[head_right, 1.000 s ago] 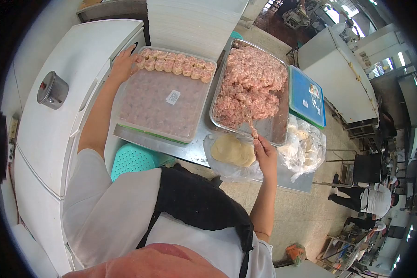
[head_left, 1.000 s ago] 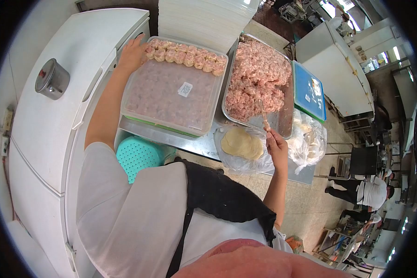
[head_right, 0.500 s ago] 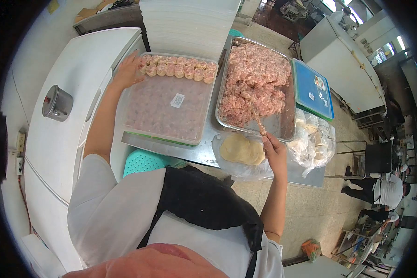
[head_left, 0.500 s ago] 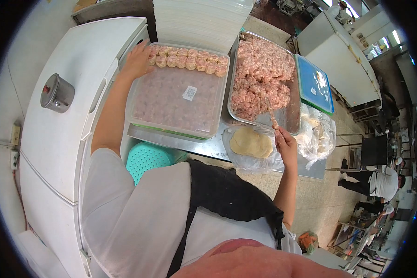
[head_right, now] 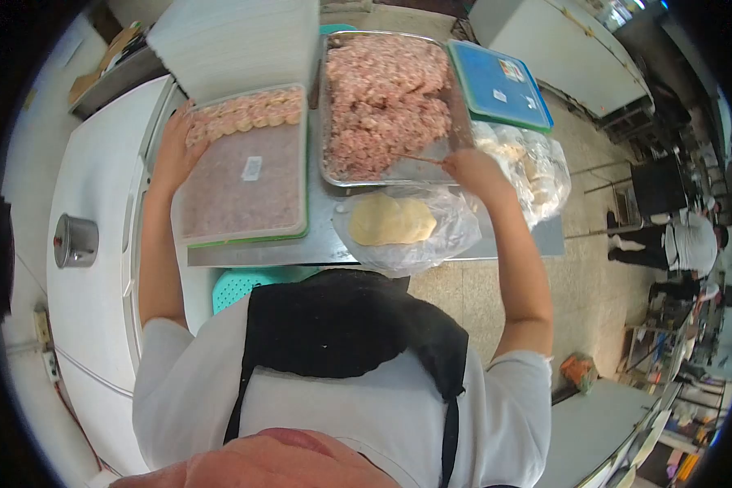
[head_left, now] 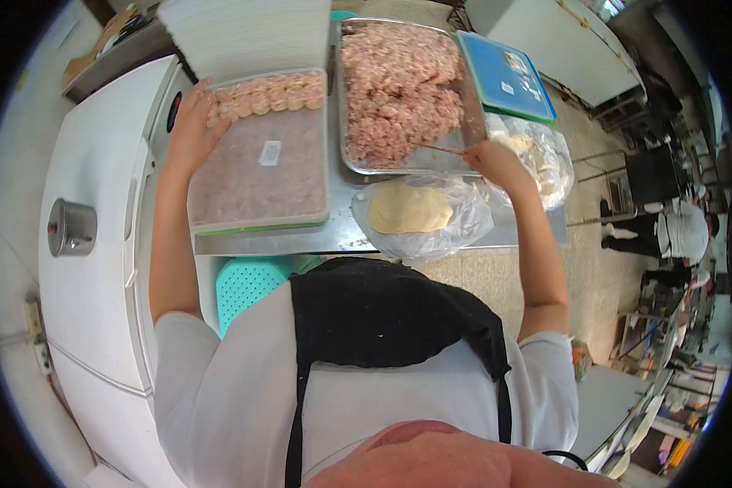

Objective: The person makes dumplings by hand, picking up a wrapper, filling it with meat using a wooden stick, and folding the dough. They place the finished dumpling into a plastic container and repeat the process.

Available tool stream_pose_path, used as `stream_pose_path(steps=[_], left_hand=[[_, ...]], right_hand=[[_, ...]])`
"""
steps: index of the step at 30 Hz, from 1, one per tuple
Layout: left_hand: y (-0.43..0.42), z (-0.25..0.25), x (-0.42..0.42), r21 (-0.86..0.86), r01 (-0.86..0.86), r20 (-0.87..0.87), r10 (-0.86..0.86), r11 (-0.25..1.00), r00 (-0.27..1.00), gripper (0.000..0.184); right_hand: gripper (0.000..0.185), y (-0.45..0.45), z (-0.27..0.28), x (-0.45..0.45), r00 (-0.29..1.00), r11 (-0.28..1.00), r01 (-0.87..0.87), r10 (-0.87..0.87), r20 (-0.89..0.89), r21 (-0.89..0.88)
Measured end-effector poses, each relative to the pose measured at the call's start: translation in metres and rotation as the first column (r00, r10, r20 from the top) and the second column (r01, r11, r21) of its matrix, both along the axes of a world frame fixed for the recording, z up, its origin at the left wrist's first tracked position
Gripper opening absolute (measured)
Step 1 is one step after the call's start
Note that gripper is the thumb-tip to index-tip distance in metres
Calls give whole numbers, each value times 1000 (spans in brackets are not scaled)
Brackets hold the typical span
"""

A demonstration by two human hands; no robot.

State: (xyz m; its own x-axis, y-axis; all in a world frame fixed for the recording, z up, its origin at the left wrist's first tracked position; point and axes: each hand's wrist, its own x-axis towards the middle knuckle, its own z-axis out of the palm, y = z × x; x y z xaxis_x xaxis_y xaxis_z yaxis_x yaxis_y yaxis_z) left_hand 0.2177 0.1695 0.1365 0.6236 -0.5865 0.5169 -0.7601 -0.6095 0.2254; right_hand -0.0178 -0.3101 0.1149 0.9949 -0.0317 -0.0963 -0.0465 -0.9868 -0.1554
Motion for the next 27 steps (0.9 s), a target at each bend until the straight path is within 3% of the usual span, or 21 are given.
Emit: stream_pose_path(steps=[1, 3, 5, 7, 9, 12, 16, 17, 18, 23, 25, 27], left_hand=[[-14, 9, -22, 7, 20, -2, -20, 1000, 1000, 38], [-52, 22, -77, -184, 144, -169, -175, 972, 970, 26], [-91, 20, -125, -362, 219, -437, -372, 906, 819, 17], [-130, -1, -155, -454, 352, -533, -566, 819, 629, 16], [-161, -28, -179, -378, 284, -684, -472, 881, 555, 17], [-191, -75, -192, -258, 205, -819, -327, 944, 472, 22], [-214, -115, -209, -218, 58, -802, -212, 974, 559, 26], [-221, -121, -214, -228, 1, -756, -178, 974, 630, 26], [-226, -126, -220, -240, -53, -707, -137, 969, 694, 25], [-227, -134, -227, -300, -170, -717, -104, 939, 690, 22], [-228, -126, -230, -302, -211, -738, -88, 930, 669, 21], [-229, -124, -233, -366, -265, -724, -94, 892, 683, 18]], right_hand=[[31, -4, 18, 5, 995, 994, 20, -30, -92, -112], [34, 2, 48, 19, 993, 985, 24, -43, -108, -173], [36, -8, 30, 39, 996, 991, -69, 75, 56, -115], [33, 1, -6, 53, 982, 982, -109, 131, 139, -156], [27, 10, -58, 52, 950, 953, -243, 272, 153, -181], [21, 23, -37, 17, 925, 919, -364, 376, 59, -153], [19, -7, 19, 20, 924, 915, -376, 381, 10, -143], [19, -12, 24, 31, 900, 898, -415, 429, 77, -146], [19, -16, 25, 40, 870, 879, -452, 472, 143, -149], [19, -1, -43, 37, 809, 826, -549, 563, 167, -126], [20, -6, -30, 33, 771, 796, -597, 604, 205, -100], [19, -25, 1, 41, 873, 871, -487, 487, -7, -65]])
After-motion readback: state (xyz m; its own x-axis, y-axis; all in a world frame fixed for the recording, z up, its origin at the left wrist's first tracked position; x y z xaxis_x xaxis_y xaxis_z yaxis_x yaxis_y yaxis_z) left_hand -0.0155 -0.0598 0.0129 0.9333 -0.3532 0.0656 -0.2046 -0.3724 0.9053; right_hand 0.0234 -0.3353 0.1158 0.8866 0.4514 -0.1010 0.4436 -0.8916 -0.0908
